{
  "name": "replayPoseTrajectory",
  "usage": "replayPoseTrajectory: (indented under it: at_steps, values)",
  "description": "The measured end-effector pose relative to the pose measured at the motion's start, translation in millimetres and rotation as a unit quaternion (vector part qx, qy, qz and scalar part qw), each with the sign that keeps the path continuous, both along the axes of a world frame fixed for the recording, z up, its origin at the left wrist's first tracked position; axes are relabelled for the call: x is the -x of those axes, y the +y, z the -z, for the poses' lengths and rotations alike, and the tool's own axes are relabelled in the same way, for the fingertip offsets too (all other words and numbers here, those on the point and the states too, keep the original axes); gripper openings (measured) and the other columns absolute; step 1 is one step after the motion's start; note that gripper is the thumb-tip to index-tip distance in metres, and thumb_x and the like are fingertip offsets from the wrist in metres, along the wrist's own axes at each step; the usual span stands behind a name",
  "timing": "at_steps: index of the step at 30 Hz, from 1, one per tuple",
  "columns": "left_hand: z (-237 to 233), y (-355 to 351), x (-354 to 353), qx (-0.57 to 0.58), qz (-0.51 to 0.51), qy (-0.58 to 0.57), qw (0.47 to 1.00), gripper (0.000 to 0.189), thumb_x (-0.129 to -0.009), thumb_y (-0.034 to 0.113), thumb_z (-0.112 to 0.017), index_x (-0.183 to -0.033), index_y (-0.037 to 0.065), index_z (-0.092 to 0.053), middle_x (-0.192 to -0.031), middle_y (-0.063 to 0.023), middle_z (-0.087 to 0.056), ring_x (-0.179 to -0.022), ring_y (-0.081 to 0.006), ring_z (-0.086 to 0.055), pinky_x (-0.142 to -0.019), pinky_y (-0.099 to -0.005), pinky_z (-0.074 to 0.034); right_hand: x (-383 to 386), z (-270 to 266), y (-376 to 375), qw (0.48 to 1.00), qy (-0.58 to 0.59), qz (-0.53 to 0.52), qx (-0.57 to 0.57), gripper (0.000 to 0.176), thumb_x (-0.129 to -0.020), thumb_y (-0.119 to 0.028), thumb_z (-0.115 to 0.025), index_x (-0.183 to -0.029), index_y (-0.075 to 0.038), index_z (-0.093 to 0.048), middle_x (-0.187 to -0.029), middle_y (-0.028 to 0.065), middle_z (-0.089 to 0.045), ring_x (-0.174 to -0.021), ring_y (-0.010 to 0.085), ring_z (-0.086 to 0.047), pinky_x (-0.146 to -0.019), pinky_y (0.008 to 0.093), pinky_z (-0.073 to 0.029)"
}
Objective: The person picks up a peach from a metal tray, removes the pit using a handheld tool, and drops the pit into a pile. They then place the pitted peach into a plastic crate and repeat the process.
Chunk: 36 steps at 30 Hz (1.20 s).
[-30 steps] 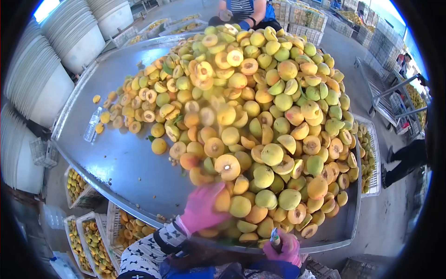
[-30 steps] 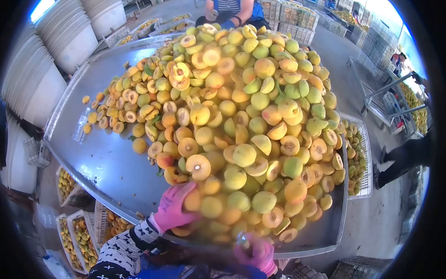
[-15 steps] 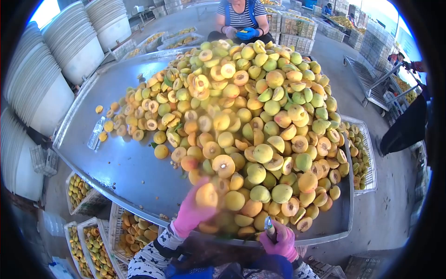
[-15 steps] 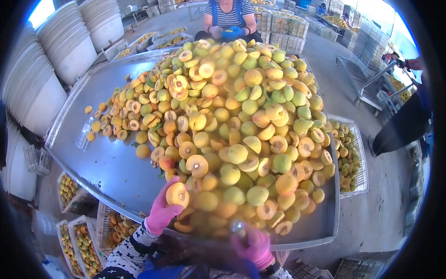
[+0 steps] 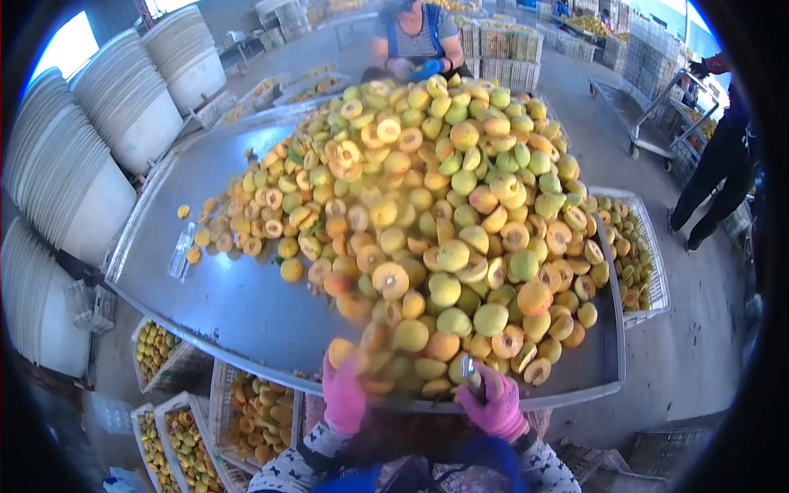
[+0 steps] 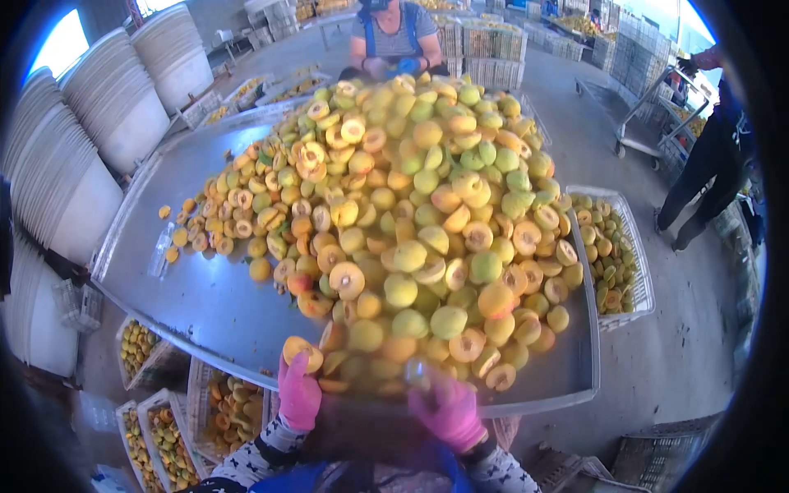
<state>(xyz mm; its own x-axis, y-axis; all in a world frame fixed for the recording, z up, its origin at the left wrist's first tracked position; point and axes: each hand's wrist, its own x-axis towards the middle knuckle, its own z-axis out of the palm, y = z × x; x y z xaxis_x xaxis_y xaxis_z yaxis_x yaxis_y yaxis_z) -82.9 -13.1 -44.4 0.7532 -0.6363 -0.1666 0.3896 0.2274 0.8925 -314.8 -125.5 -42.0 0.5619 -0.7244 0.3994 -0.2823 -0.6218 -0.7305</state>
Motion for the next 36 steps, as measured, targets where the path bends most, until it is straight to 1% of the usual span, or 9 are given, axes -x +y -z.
replayPoseTrajectory:
  at_steps: [4,7,10,12,16,25,30,34,36]
  values:
    - [6,21,-3,0.075,-0.013,0.082,0.994,0.035,-0.097,0.018,-0.057,-0.131,0.009,-0.054,-0.132,-0.0116,-0.056,-0.122,-0.0237,-0.054,-0.103,-0.0432,-0.045,1,4,4,0.999,0.027,0.027,-0.009,0.046,-0.082,-0.011,-0.074,-0.123,0.001,-0.057,-0.070,0.0111,-0.062,-0.056,0.0259,-0.062,-0.055,0.0360,-0.050]
    - [-20,34,-12,0.110,0.145,0.092,0.979,0.052,-0.093,0.024,-0.061,-0.140,0.010,-0.044,-0.131,-0.0123,-0.056,-0.118,-0.0295,-0.056,-0.097,-0.0406,-0.048,-3,15,13,0.999,-0.020,0.040,0.000,0.042,-0.085,-0.004,-0.069,-0.124,0.002,-0.056,-0.082,0.0152,-0.067,-0.068,0.0300,-0.066,-0.061,0.0382,-0.052]
    - [-35,33,1,0.188,0.211,0.191,0.940,0.051,-0.095,0.029,-0.059,-0.140,0.009,-0.043,-0.132,-0.0148,-0.055,-0.117,-0.0336,-0.057,-0.098,-0.0442,-0.049,-9,-9,27,0.994,-0.054,0.006,0.094,0.043,-0.083,-0.008,-0.073,-0.122,0.001,-0.058,-0.089,0.0165,-0.068,-0.074,0.0335,-0.067,-0.066,0.0395,-0.053]
    - [-41,33,8,0.162,0.217,0.225,0.936,0.051,-0.098,0.034,-0.053,-0.142,0.010,-0.044,-0.137,-0.0167,-0.054,-0.115,-0.0370,-0.058,-0.099,-0.0457,-0.048,-9,-25,52,0.998,-0.053,-0.028,-0.003,0.045,-0.083,-0.011,-0.075,-0.123,0.000,-0.059,-0.091,0.0164,-0.067,-0.075,0.0346,-0.066,-0.067,0.0400,-0.053]
    - [-44,34,24,0.192,0.275,0.224,0.915,0.052,-0.100,0.040,-0.046,-0.142,0.009,-0.045,-0.137,-0.0196,-0.054,-0.117,-0.0413,-0.058,-0.101,-0.0496,-0.047,-17,-45,74,0.997,-0.036,-0.039,0.050,0.044,-0.080,-0.015,-0.078,-0.119,-0.003,-0.059,-0.089,0.0142,-0.067,-0.077,0.0334,-0.067,-0.067,0.0415,-0.053]
    - [-63,50,44,0.126,0.294,0.156,0.934,0.050,-0.099,0.030,-0.052,-0.139,0.001,-0.045,-0.125,-0.0160,-0.059,-0.116,-0.0230,-0.058,-0.099,-0.0360,-0.048,-18,-47,82,0.983,0.114,-0.041,0.139,0.036,-0.087,-0.032,-0.072,-0.111,-0.008,-0.058,-0.081,0.0095,-0.062,-0.072,0.0312,-0.065,-0.062,0.0432,-0.050]
    - [-55,61,46,0.087,0.315,-0.153,0.933,0.046,-0.099,0.026,-0.051,-0.137,0.001,-0.047,-0.126,-0.0191,-0.059,-0.110,-0.0267,-0.062,-0.097,-0.0350,-0.049,-11,-38,87,0.969,0.195,-0.063,0.138,0.028,-0.091,-0.031,-0.065,-0.104,-0.009,-0.055,-0.081,0.0111,-0.062,-0.072,0.0317,-0.065,-0.061,0.0443,-0.050]
    - [-70,62,47,0.004,0.327,-0.003,0.945,0.041,-0.101,0.026,-0.050,-0.133,0.001,-0.050,-0.117,-0.0167,-0.062,-0.102,-0.0256,-0.065,-0.089,-0.0339,-0.053,-9,-47,103,0.984,0.094,-0.154,0.010,0.023,-0.090,-0.020,-0.061,-0.107,-0.006,-0.054,-0.082,0.0150,-0.061,-0.072,0.0373,-0.064,-0.065,0.0476,-0.051]
    - [-66,58,47,0.031,0.314,-0.029,0.948,0.040,-0.103,0.030,-0.048,-0.130,0.001,-0.052,-0.112,-0.0158,-0.064,-0.100,-0.0260,-0.065,-0.084,-0.0349,-0.055,-12,-45,114,0.987,0.047,-0.136,-0.075,0.024,-0.088,-0.019,-0.065,-0.102,-0.004,-0.053,-0.081,0.0175,-0.060,-0.072,0.0417,-0.061,-0.063,0.0481,-0.049]
